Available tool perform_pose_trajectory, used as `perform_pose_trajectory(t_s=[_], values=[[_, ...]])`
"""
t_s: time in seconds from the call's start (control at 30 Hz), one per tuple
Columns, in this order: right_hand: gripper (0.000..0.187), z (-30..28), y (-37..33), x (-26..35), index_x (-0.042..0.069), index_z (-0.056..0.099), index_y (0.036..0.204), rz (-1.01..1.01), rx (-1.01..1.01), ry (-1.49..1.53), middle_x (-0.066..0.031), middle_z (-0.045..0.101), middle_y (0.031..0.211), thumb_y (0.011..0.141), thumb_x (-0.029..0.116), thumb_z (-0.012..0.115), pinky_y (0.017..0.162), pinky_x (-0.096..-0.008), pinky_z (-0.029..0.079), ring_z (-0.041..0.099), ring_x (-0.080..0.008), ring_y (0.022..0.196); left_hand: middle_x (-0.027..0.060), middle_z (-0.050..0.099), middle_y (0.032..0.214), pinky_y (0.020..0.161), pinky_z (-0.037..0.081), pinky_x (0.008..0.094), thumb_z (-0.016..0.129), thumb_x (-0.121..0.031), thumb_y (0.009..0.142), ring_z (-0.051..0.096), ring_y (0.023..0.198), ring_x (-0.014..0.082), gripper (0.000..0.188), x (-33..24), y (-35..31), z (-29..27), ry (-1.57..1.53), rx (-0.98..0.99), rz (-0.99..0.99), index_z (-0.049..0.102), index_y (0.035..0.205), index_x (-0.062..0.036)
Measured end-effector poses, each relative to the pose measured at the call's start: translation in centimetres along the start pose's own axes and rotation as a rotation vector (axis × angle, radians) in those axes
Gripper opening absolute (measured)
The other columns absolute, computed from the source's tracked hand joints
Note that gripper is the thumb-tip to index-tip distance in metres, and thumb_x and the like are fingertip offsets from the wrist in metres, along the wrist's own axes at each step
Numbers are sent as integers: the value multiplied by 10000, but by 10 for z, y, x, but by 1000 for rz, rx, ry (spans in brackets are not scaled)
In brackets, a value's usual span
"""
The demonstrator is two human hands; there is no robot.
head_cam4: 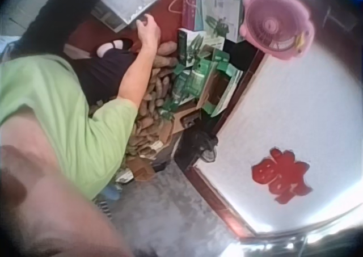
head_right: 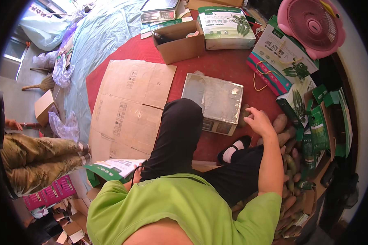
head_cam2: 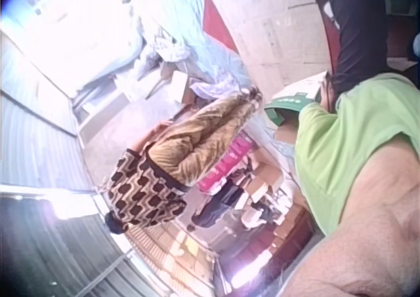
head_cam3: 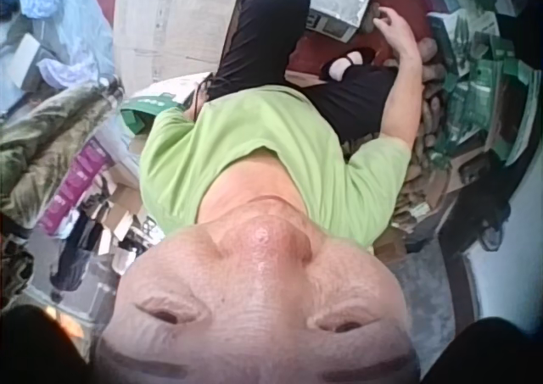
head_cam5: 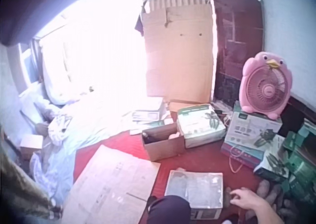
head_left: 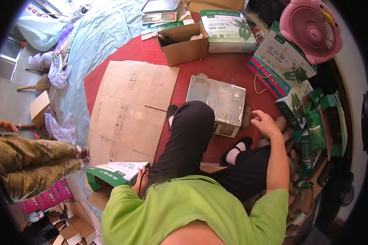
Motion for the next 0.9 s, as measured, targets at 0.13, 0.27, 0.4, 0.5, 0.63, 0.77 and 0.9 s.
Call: perform_pose_trajectory(t_s=[0.13,0.27,0.4,0.5,0.63,0.77,0.9], values=[[443,-3,-3,0,47,578,1166,27,-12,-28,-153,676,873,766,217,662,725,-369,491,649,-278,807,114,549,1193,906,377,551,494,-311,929,439,1205,307,321,7,-25,-8,-396,-124,-202,638,1164,-147],[422,-3,-1,5,76,593,1151,-40,-9,14,-165,669,917,762,228,656,762,-395,498,647,-303,866,101,566,1160,886,401,509,504,-301,931,468,1172,280,314,22,-14,-11,-794,-233,-270,633,1164,-134],[424,19,23,-5,63,583,1158,-133,-52,-94,-183,650,975,777,232,655,806,-397,493,629,-319,919,89,583,1128,867,425,467,514,-290,933,497,1139,252,309,45,34,-29,-1181,-240,-218,629,1164,-122],[440,15,15,17,73,589,1160,-48,-10,-145,-189,646,1002,764,254,654,830,-430,477,609,-362,956,79,596,1104,853,443,436,521,-283,934,519,1114,231,305,60,60,-30,-1461,-180,-252,626,1164,-113],[451,-1,0,19,86,583,1179,7,-45,-131,-187,636,1055,764,250,653,867,-444,463,593,-357,1014,66,613,1072,834,466,394,530,-272,936,547,1081,204,300,85,84,-32,-1824,-73,-377,622,1164,-100],[453,-1,-5,5,98,573,1199,39,-56,-117,-185,615,1129,773,235,645,911,-440,449,570,-347,1075,23,647,981,716,475,255,549,-184,941,602,937,110,241,122,113,-179,-1926,-367,-478,614,1134,-54],[451,-9,-8,12,104,569,1205,57,-42,-114,-166,603,1169,783,241,647,935,-433,443,556,-333,1107,61,642,1041,775,473,274,506,-102,950,606,956,147,216,153,132,-350,-1598,-820,-258,617,1116,-19]])
Point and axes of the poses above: each hand's wrist, its own y-axis towards the middle knuckle, its own z-axis out of the palm, x = y × z, the point moved 5 cm from there along y, towards the middle knuckle
